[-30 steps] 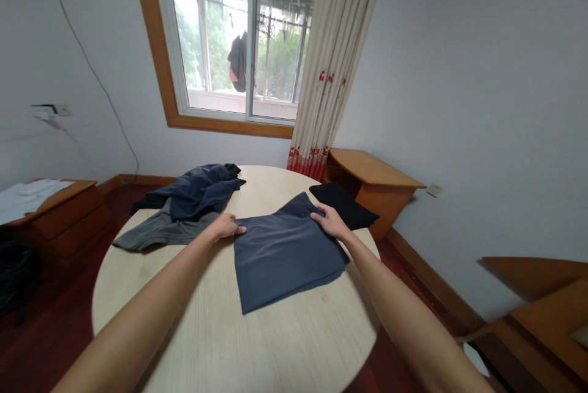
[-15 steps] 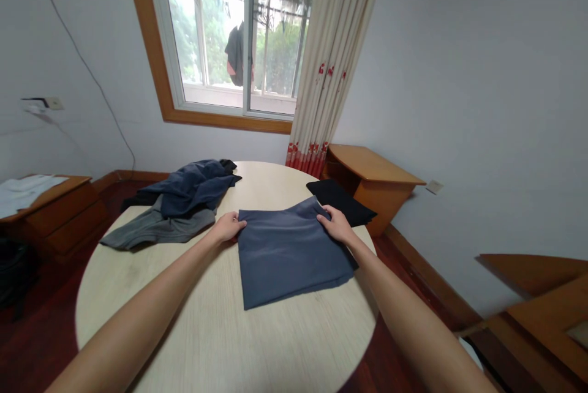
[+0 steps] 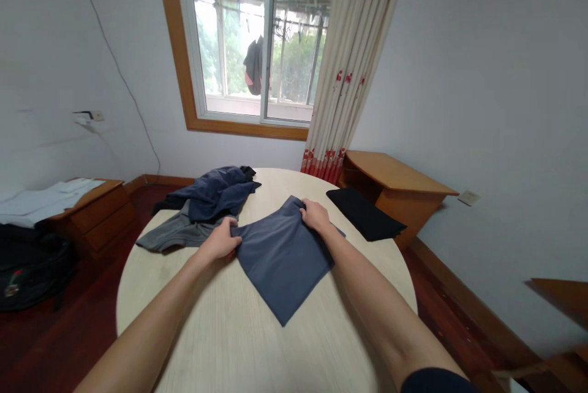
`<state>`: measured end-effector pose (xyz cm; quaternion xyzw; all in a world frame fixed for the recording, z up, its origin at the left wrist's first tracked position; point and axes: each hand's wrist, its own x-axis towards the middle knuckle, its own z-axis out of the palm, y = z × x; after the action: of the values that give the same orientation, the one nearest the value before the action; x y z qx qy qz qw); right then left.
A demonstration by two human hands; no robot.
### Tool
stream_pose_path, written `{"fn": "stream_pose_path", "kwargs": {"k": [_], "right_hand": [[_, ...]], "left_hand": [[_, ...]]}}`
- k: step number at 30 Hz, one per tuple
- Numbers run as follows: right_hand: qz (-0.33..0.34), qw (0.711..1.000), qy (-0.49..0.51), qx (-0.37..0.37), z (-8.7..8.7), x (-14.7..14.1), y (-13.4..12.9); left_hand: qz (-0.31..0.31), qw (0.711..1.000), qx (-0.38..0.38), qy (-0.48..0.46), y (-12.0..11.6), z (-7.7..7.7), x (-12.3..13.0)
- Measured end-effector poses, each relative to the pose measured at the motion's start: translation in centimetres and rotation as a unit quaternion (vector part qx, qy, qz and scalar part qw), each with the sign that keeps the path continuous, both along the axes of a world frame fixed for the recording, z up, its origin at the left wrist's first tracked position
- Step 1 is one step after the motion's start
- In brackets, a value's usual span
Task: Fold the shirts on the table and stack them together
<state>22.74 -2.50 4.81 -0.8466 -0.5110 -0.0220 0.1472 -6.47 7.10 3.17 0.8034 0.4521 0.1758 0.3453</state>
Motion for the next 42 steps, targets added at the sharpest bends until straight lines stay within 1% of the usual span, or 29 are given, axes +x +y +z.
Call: {"fn": "stream_pose_path", "kwargs": {"k": [2,4,5,8,10,12,14,15,17,21,25,28,31,33,35,37,39,41,42], "right_hand": [[-0.003,0.999,-0.053,0.002,-0.3,-1.6,0.0],[0.006,0.996,-0.093,0.014,-0.7,-3.2,-0.9],[0.013,0.995,-0.097,0.019,-1.0,-4.0,-1.7],[0.032,0.998,-0.052,0.000,-2.1,-6.1,-4.6],[0.017,0.999,-0.008,-0.037,-3.1,-6.9,-6.7],[-0.021,0.997,0.022,-0.067,-4.1,-7.0,-8.4],[-0.054,0.994,0.038,-0.081,-4.7,-6.4,-9.6],[-0.061,0.994,0.043,-0.086,-4.9,-5.9,-10.1],[-0.053,0.993,0.048,-0.093,-4.9,-4.7,-10.5],[-0.001,0.994,0.044,-0.097,-4.6,-2.0,-10.0],[0.025,0.994,0.075,-0.078,-4.5,0.0,-7.7],[0.052,0.992,0.106,-0.046,-4.6,0.9,-5.1],[0.118,0.986,0.121,-0.016,-5.0,1.7,-2.8],[0.169,0.977,0.133,0.002,-5.4,2.3,-2.0],[0.193,0.971,0.135,0.031,-5.9,3.1,-1.7],[0.164,0.977,0.124,0.056,-6.3,4.0,-2.0],[0.099,0.987,0.112,0.060,-6.7,4.9,-2.7],[0.051,0.992,0.104,0.058,-7.0,5.8,-3.6],[0.043,0.992,0.102,0.063,-7.2,6.2,-4.1]], "left_hand": [[-0.019,0.997,0.071,0.010,0.3,-0.2,-0.4],[-0.053,0.994,0.099,0.011,0.7,-0.5,-0.7],[-0.075,0.992,0.102,0.006,0.9,-0.6,-0.8],[-0.140,0.985,0.102,-0.012,1.5,-1.1,-1.3],[-0.167,0.980,0.112,-0.011,1.7,-1.2,-1.5],[-0.179,0.975,0.128,0.002,1.7,-1.3,-1.7],[-0.186,0.972,0.142,0.023,1.3,-1.2,-1.7],[-0.193,0.969,0.148,0.035,0.9,-1.1,-1.7],[-0.213,0.962,0.158,0.058,0.2,-0.9,-1.5],[-0.246,0.947,0.192,0.081,-1.1,-0.3,-1.1],[-0.310,0.925,0.205,0.075,-1.8,0.3,-0.8],[-0.338,0.918,0.180,0.097,-2.1,0.7,-0.8],[-0.341,0.921,0.144,0.118,-2.5,1.1,-1.0],[-0.351,0.921,0.125,0.111,-2.7,1.4,-1.2],[-0.360,0.922,0.113,0.086,-3.2,1.7,-1.3],[-0.364,0.924,0.105,0.059,-3.9,2.0,-1.3],[-0.366,0.923,0.108,0.042,-4.8,2.2,-1.0],[-0.367,0.924,0.107,0.029,-5.5,2.2,-0.7],[-0.371,0.923,0.097,0.016,-5.7,2.0,-0.6]]}}
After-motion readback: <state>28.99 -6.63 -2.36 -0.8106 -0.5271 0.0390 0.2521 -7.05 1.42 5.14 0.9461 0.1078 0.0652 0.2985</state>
